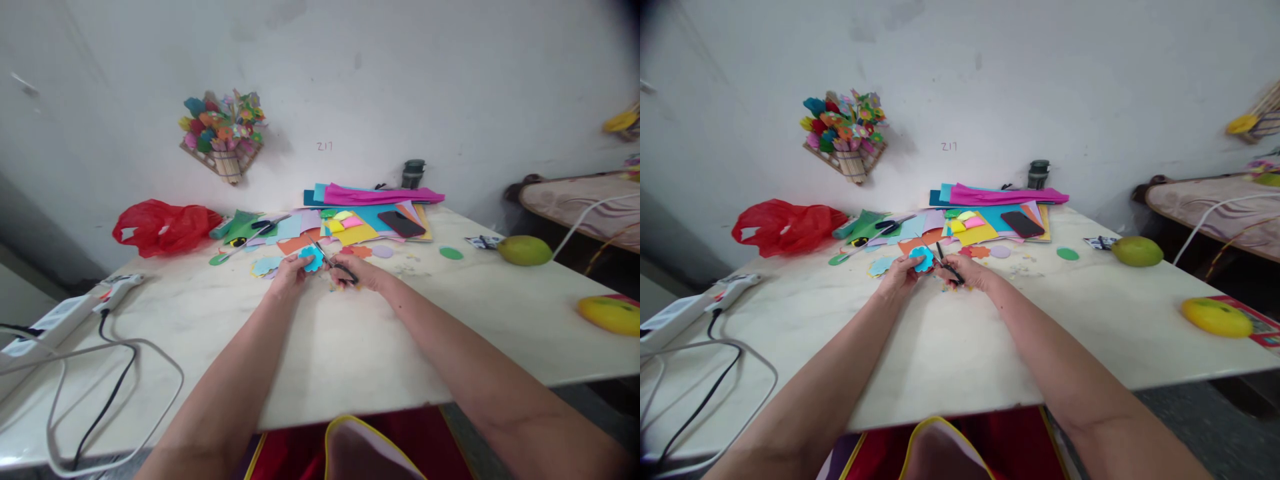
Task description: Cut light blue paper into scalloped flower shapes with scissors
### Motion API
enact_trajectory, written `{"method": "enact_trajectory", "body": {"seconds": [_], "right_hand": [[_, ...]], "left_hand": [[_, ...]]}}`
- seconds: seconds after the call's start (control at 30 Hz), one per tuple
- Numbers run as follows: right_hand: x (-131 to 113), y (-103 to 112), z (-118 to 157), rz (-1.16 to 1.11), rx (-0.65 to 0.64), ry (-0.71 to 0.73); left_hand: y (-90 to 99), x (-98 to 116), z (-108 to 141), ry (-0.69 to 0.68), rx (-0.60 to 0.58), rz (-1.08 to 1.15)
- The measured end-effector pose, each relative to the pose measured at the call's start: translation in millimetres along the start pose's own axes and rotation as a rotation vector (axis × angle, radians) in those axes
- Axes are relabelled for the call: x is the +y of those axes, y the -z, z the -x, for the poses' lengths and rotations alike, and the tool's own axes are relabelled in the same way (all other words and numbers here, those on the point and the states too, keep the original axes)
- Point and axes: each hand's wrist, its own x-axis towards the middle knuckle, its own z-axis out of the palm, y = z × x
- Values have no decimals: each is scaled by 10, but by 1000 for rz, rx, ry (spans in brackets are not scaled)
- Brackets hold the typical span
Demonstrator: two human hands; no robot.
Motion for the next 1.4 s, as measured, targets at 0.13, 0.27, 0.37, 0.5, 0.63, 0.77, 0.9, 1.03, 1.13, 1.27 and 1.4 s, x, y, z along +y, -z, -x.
{"method": "enact_trajectory", "body": {"seconds": [0.13, 0.27, 0.37, 0.5, 0.63, 0.77, 0.9, 1.03, 1.13, 1.27, 1.4], "right_hand": [[-7, -10, 0, -28, -8, 12], [-43, -25, 15, -59, -5, 18], [-33, -26, 11, -77, 2, 24], [35, -9, -20, -70, -2, 59], [78, 1, -40, -66, 2, 50], [73, -4, -42, -71, 4, 48], [56, -18, -34, -80, 17, 33], [52, -27, -32, -93, 23, 33], [51, -30, -37, -112, 29, 28], [33, -41, -34, -148, 44, 17], [14, -53, -24, -158, 54, 22]], "left_hand": [[-51, 19, 23, -1, 2, 9], [-112, 24, 43, -11, 45, 19], [-136, 6, 40, -33, 84, 13], [-147, -17, 32, -54, 123, 0], [-173, -18, 40, -77, 156, -31], [-223, -12, 55, -95, 213, -58], [-259, -4, 70, -93, 263, -81], [-288, 7, 92, -94, 279, -88], [-321, 7, 112, -98, 296, -89], [-356, -12, 123, -116, 336, -74], [-359, -32, 111, -121, 353, -65]]}}
